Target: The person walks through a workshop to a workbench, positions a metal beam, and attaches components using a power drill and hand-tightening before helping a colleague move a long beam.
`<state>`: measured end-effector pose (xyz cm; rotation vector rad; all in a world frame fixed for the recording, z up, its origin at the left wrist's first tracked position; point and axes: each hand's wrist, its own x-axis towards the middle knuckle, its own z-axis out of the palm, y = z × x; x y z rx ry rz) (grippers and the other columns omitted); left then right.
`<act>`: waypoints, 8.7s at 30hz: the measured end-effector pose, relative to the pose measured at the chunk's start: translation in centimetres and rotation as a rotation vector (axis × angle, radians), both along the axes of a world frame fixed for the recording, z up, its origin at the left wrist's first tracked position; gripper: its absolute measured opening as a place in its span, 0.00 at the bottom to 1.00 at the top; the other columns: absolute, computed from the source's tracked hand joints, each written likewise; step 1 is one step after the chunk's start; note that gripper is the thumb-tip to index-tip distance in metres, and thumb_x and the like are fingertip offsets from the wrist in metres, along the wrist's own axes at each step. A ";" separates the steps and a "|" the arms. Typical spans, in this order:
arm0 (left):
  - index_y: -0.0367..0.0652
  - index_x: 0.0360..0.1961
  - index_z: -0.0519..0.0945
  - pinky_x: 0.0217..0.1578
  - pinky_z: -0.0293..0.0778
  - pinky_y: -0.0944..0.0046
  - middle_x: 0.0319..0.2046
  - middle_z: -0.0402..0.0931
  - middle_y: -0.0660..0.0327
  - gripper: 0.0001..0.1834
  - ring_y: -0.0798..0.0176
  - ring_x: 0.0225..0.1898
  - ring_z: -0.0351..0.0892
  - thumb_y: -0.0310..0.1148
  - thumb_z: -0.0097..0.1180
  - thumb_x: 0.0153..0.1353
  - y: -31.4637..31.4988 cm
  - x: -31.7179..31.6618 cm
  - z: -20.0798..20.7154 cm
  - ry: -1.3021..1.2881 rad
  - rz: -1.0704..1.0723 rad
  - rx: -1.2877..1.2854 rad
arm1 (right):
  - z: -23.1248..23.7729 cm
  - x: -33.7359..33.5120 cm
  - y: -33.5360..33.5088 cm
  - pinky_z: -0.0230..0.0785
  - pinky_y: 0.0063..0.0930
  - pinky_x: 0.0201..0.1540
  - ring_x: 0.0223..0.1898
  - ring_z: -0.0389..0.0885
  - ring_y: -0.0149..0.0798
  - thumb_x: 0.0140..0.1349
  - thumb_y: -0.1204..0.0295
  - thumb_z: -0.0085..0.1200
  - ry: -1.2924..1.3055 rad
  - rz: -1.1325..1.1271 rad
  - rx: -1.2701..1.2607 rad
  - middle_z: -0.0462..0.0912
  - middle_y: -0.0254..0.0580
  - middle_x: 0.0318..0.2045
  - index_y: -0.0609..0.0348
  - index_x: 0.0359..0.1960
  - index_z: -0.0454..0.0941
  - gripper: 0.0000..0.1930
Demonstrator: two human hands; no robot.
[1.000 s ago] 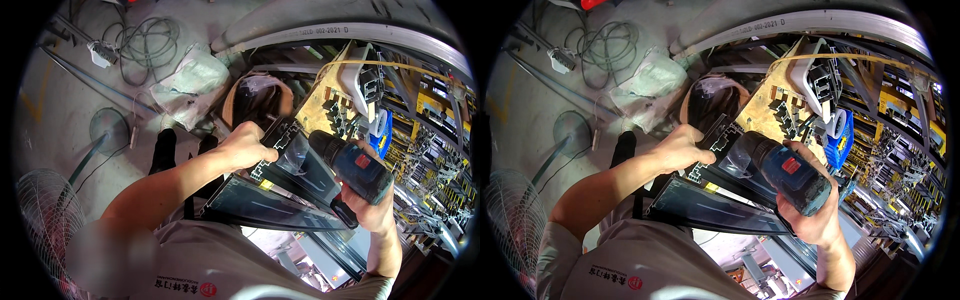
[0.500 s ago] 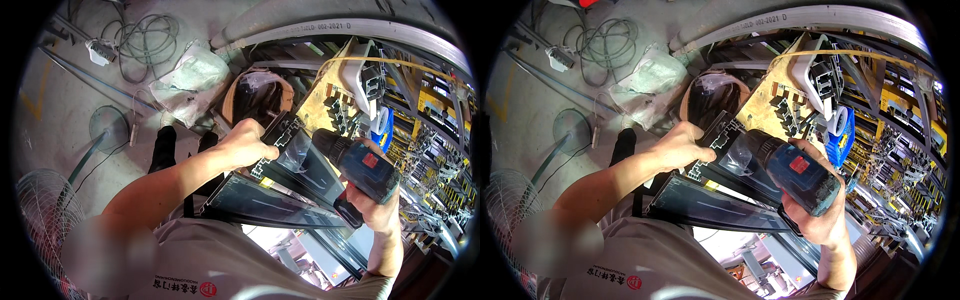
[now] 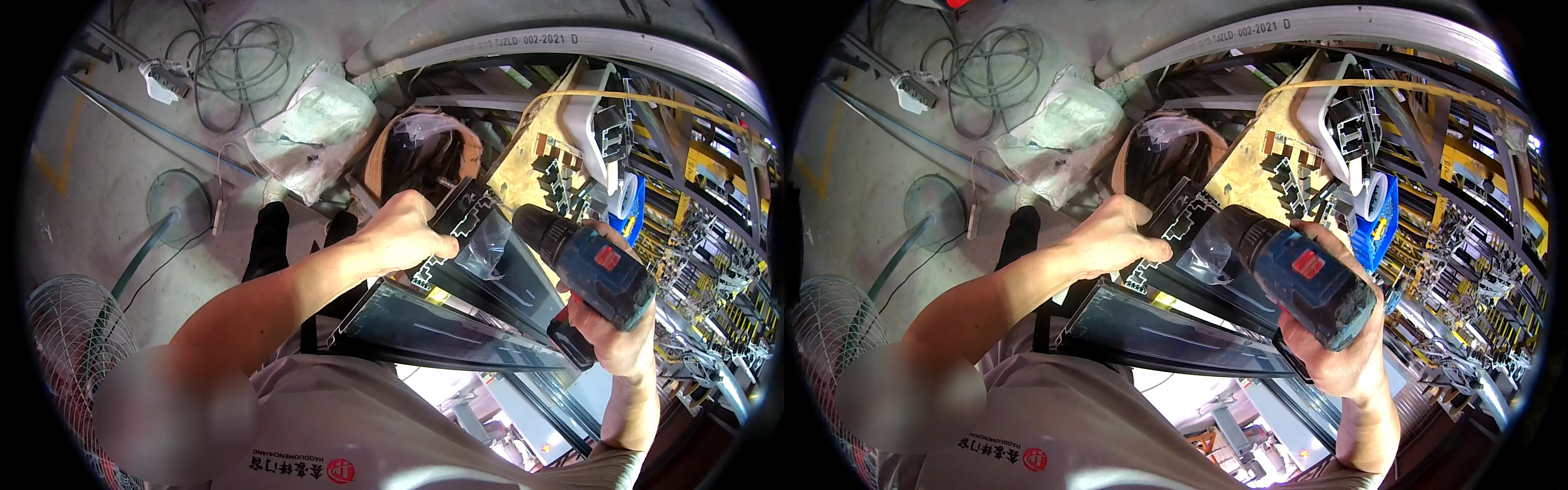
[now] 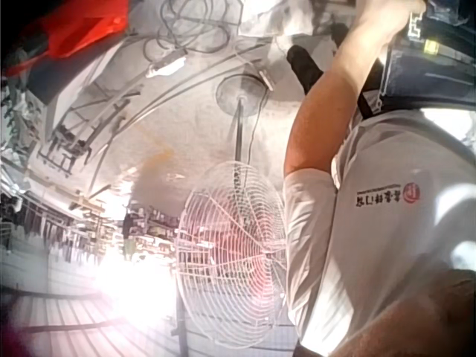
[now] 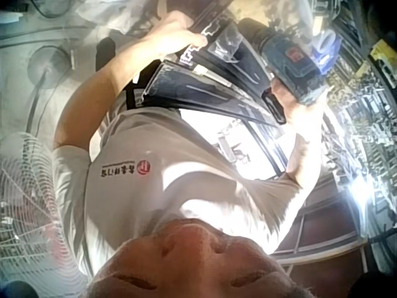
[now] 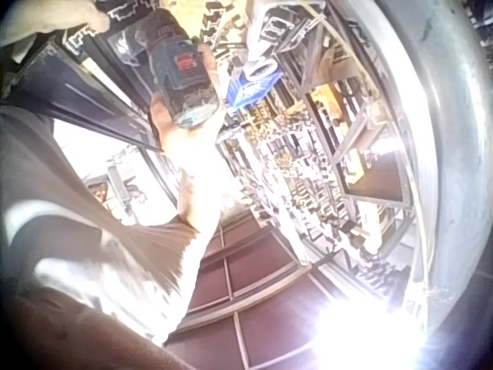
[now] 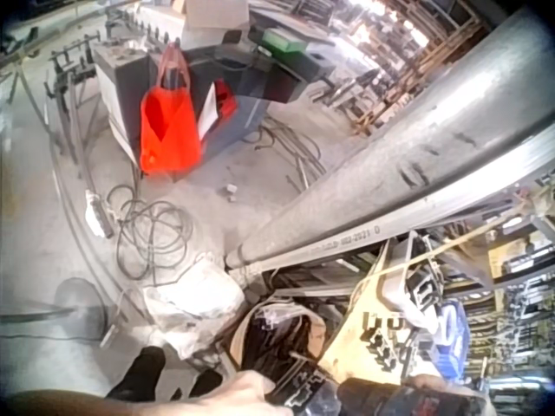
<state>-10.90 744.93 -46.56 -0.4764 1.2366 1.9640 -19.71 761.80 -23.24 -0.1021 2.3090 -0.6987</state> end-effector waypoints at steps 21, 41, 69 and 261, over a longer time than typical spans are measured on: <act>0.31 0.32 0.86 0.29 0.71 0.65 0.22 0.80 0.60 0.12 0.70 0.25 0.76 0.29 0.68 0.50 0.3 0.1 -0.4 -0.020 -0.018 -0.005 | -2.8 -1.0 -0.1 0.74 0.24 0.45 0.36 0.80 0.29 0.49 0.84 0.50 0.014 0.245 0.121 0.82 0.37 0.39 0.66 0.67 0.68 0.36; 0.28 0.36 0.86 0.33 0.74 0.65 0.27 0.83 0.58 0.13 0.69 0.29 0.79 0.27 0.68 0.52 0.5 0.1 -0.8 -0.014 -0.040 -0.013 | -2.5 -1.7 -0.3 0.66 0.27 0.63 0.56 0.82 0.38 0.46 0.84 0.54 -0.064 0.172 0.100 0.81 0.51 0.57 0.71 0.64 0.71 0.36; 0.27 0.37 0.86 0.34 0.74 0.64 0.28 0.83 0.56 0.14 0.68 0.30 0.78 0.27 0.68 0.51 0.1 -0.2 -0.4 -0.016 -0.051 -0.013 | -2.6 -2.6 -0.1 0.72 0.27 0.56 0.48 0.87 0.41 0.44 0.82 0.56 -0.039 0.314 0.107 0.84 0.52 0.53 0.69 0.63 0.73 0.36; 0.28 0.20 0.78 0.27 0.68 0.57 0.20 0.72 0.55 0.21 0.61 0.25 0.73 0.39 0.71 0.43 0.0 -0.4 -1.0 0.108 -0.059 -0.111 | -2.9 7.0 -0.8 0.73 0.38 0.59 0.52 0.85 0.51 0.46 0.76 0.70 -0.254 0.247 0.028 0.84 0.56 0.52 0.68 0.63 0.73 0.37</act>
